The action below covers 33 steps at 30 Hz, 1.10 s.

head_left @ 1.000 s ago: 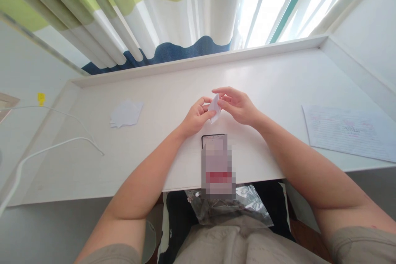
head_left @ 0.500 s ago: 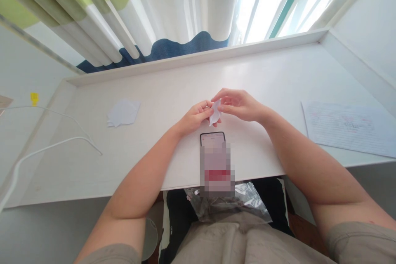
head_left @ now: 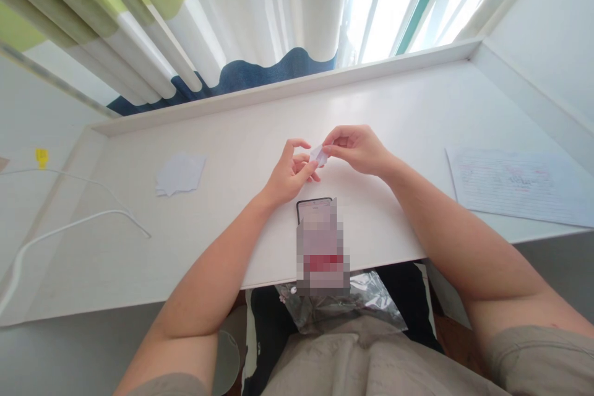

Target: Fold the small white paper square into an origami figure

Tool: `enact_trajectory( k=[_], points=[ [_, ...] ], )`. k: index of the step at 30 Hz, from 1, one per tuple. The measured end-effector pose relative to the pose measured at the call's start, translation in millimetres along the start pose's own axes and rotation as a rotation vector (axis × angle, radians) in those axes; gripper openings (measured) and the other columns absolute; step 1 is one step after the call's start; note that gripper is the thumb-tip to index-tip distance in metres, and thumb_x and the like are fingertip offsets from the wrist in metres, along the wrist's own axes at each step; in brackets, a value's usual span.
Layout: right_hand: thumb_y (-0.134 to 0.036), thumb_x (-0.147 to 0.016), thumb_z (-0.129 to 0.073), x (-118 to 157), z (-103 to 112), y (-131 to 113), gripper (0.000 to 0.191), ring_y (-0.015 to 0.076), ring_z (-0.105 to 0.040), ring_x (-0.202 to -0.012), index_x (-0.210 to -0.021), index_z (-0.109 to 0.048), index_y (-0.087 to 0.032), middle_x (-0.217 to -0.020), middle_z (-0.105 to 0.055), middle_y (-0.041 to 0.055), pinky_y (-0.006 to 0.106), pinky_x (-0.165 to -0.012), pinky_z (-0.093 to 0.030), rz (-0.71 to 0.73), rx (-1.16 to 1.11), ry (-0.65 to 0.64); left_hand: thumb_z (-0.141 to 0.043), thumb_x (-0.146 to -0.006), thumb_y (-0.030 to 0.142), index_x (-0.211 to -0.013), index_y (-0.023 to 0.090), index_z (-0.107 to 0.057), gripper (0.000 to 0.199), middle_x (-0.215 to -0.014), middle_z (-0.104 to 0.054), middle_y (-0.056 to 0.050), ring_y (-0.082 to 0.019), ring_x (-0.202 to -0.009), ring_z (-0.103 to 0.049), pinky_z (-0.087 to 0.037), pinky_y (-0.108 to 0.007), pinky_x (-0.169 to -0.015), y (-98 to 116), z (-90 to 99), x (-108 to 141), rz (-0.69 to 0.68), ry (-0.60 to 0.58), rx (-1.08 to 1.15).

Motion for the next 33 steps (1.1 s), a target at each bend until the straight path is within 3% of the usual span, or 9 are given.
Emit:
enact_trajectory(
  k=[6, 11, 16, 20, 26, 33],
  points=[
    [-0.043, -0.084, -0.092, -3, 1, 2, 0.027, 0.0210, -0.076, -0.078, -0.085, -0.075, -0.022, -0.081, -0.078, 0.0031, 0.042, -0.078, -0.065, 0.057, 0.008, 0.118, -0.083, -0.094, 0.047, -0.093, 0.021, -0.068, 0.030, -0.084, -0.077, -0.001, -0.015, -0.073, -0.075, -0.057, -0.032, -0.075, 0, 3.5, 1, -0.055, 0.083, -0.186],
    [-0.039, -0.087, -0.091, -5, 1, 2, 0.024, 0.0187, -0.074, -0.076, -0.091, -0.074, -0.022, -0.080, -0.073, 0.0005, 0.040, -0.076, -0.065, 0.079, 0.006, 0.126, -0.082, -0.095, 0.043, -0.094, 0.020, -0.064, 0.029, -0.091, -0.082, -0.006, -0.017, -0.075, -0.077, -0.057, -0.033, -0.077, -1, 6.4, -1, -0.040, 0.127, -0.126],
    [-0.037, -0.087, -0.089, -5, 0, 2, 0.022, 0.0184, -0.073, -0.077, -0.095, -0.076, -0.022, -0.082, -0.073, 0.0005, 0.039, -0.076, -0.064, 0.069, 0.021, 0.116, -0.088, -0.089, 0.047, -0.110, 0.023, -0.058, 0.045, -0.086, -0.083, -0.003, -0.020, -0.077, -0.080, -0.058, -0.034, -0.077, 0, 9.0, -3, 0.028, 0.090, -0.046],
    [-0.041, -0.086, -0.090, -4, -1, 4, 0.025, 0.0189, -0.073, -0.075, -0.094, -0.077, -0.022, -0.081, -0.075, 0.0016, 0.040, -0.076, -0.064, 0.060, 0.020, 0.111, -0.087, -0.089, 0.054, -0.110, 0.021, -0.062, 0.047, -0.083, -0.084, -0.004, -0.021, -0.075, -0.081, -0.056, -0.034, -0.075, 2, 10.6, -3, 0.078, 0.070, -0.039],
    [-0.053, -0.083, -0.093, -4, 0, 2, 0.036, 0.0199, -0.074, -0.075, -0.092, -0.076, -0.022, -0.079, -0.074, 0.0013, 0.042, -0.076, -0.065, 0.086, 0.012, 0.155, -0.085, -0.089, 0.063, -0.086, 0.018, -0.072, 0.047, -0.081, -0.084, -0.010, -0.022, -0.070, -0.079, -0.053, -0.035, -0.067, 4, 14.9, -4, 0.172, 0.027, -0.053],
    [-0.050, -0.083, -0.093, -5, 3, -4, 0.032, 0.0198, -0.073, -0.079, -0.091, -0.076, -0.023, -0.082, -0.073, 0.0012, 0.042, -0.079, -0.066, 0.111, -0.004, 0.176, -0.089, -0.085, 0.049, -0.080, 0.020, -0.074, 0.034, -0.075, -0.083, -0.007, -0.024, -0.078, -0.080, -0.053, -0.036, -0.076, 14, 17.0, -2, 0.218, -0.044, -0.032]
  ],
)
Point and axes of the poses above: each hand's wrist, its own x-axis away from the middle knuckle, its own z-axis out of the back of the hand, y = z × x, the point moved 1 cm from there along -x, towards the middle knuckle
